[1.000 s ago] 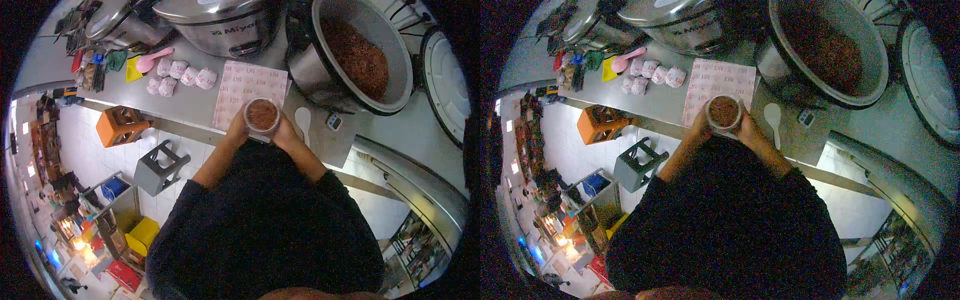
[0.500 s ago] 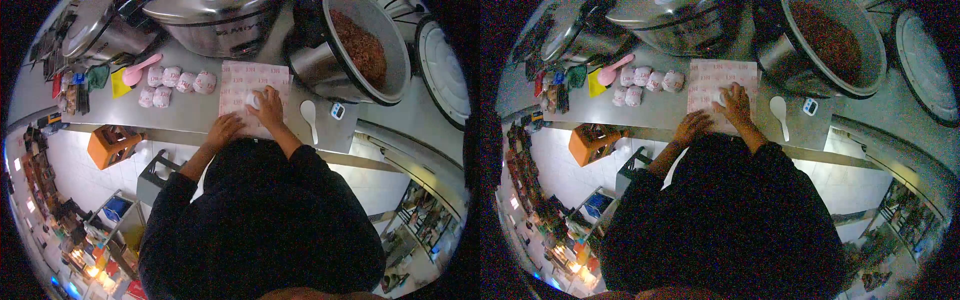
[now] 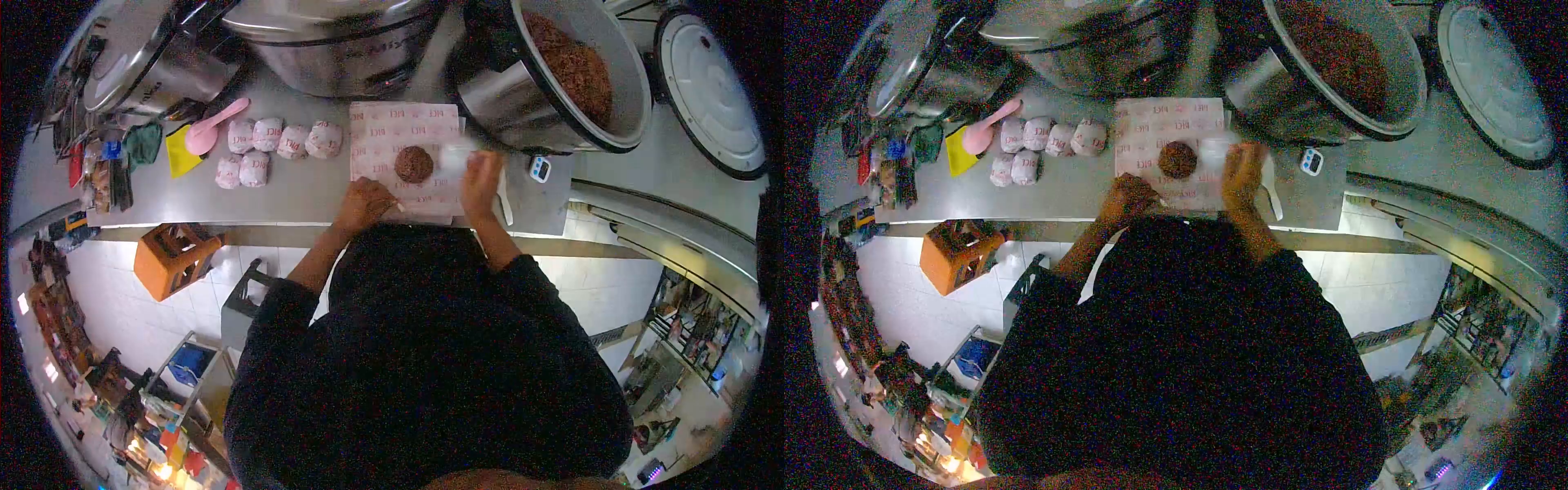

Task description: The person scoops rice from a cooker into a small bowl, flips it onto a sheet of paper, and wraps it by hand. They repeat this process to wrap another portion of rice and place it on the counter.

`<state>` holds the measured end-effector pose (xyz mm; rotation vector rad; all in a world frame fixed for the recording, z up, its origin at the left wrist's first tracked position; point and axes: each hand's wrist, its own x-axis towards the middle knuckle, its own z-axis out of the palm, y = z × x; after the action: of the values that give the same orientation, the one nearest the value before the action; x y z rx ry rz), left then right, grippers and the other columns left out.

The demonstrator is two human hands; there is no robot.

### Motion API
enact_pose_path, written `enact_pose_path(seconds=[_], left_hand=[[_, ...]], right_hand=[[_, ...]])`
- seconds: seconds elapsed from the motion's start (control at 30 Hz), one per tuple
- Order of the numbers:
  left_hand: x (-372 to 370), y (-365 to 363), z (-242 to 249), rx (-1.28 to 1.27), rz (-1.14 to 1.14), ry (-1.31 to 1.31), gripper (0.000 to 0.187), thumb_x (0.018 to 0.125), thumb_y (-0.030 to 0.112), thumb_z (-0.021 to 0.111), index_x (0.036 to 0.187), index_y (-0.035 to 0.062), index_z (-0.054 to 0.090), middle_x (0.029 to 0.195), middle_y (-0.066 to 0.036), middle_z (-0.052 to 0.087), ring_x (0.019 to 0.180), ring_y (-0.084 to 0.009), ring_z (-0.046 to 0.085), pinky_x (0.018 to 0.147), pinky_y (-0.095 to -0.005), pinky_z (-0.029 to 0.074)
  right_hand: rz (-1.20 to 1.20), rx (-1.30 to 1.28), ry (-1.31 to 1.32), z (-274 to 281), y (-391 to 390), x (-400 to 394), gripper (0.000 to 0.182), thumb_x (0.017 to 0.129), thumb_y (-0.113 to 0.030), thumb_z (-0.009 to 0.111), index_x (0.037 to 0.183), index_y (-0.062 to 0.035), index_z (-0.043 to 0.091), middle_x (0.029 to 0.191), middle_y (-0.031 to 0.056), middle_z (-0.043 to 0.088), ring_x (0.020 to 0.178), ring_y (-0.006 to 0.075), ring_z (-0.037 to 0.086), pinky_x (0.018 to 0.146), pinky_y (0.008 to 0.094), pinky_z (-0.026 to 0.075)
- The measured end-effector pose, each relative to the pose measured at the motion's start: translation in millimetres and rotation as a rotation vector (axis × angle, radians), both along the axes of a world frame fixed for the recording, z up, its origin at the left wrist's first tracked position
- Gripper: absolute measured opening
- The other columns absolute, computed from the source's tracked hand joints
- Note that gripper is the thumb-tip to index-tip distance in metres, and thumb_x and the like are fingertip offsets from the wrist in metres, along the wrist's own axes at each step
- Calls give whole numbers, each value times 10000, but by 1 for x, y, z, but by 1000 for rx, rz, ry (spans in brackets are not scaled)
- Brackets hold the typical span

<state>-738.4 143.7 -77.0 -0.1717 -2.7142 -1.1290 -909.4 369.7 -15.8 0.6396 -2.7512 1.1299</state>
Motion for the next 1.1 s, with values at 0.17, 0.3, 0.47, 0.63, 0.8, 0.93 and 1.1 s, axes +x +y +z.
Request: enact_pose_path(seconds=[0.17,0.3,0.47,0.63,0.8,0.93,1.1], left_hand=[[-1,-5,19,151,54,39,132,846,213,718,903,95,732,905,-66,692,883,-279,622,819,-412,471],[-9,-10,24,151,30,-1,142,878,202,685,891,65,722,904,-84,692,883,-287,632,825,-419,476],[-14,-9,38,305,156,-151,135,893,187,661,929,64,704,917,-93,673,913,-313,629,855,-431,485],[-23,3,91,123,235,-114,166,884,204,667,986,75,685,936,-99,662,866,-326,643,847,-436,511],[-34,-13,82,-18,144,-201,155,883,223,658,956,92,696,941,-79,684,871,-303,661,776,-425,539],[-58,-33,63,-62,103,-312,163,848,243,694,915,95,712,911,-89,715,850,-304,682,759,-418,543],[-96,-43,50,-209,59,-569,303,758,347,784,836,66,700,870,-118,723,825,-296,696,765,-421,544]], right_hand=[[-21,492,130,-3,62,-13,291,955,-249,567,1153,-39,534,1194,203,505,1169,393,479,1005,478,365],[229,496,342,43,37,13,433,914,-293,628,1280,-81,530,1338,172,496,1299,364,442,1056,434,379],[630,146,-120,4,32,15,338,886,-253,667,1164,-68,620,1179,145,609,1155,334,553,964,423,453],[492,133,-328,-12,25,-2,224,887,-239,652,1015,-63,705,1005,152,649,1004,351,596,887,434,491],[509,187,-235,-32,14,-32,230,900,-255,648,982,-49,710,971,157,666,936,356,630,847,438,504],[479,164,-492,-12,-1,-43,266,918,-281,637,979,-32,708,950,173,682,902,362,651,830,448,513],[468,80,-486,-64,-7,-55,292,898,-306,658,984,-31,703,963,175,691,924,355,661,829,438,517]])
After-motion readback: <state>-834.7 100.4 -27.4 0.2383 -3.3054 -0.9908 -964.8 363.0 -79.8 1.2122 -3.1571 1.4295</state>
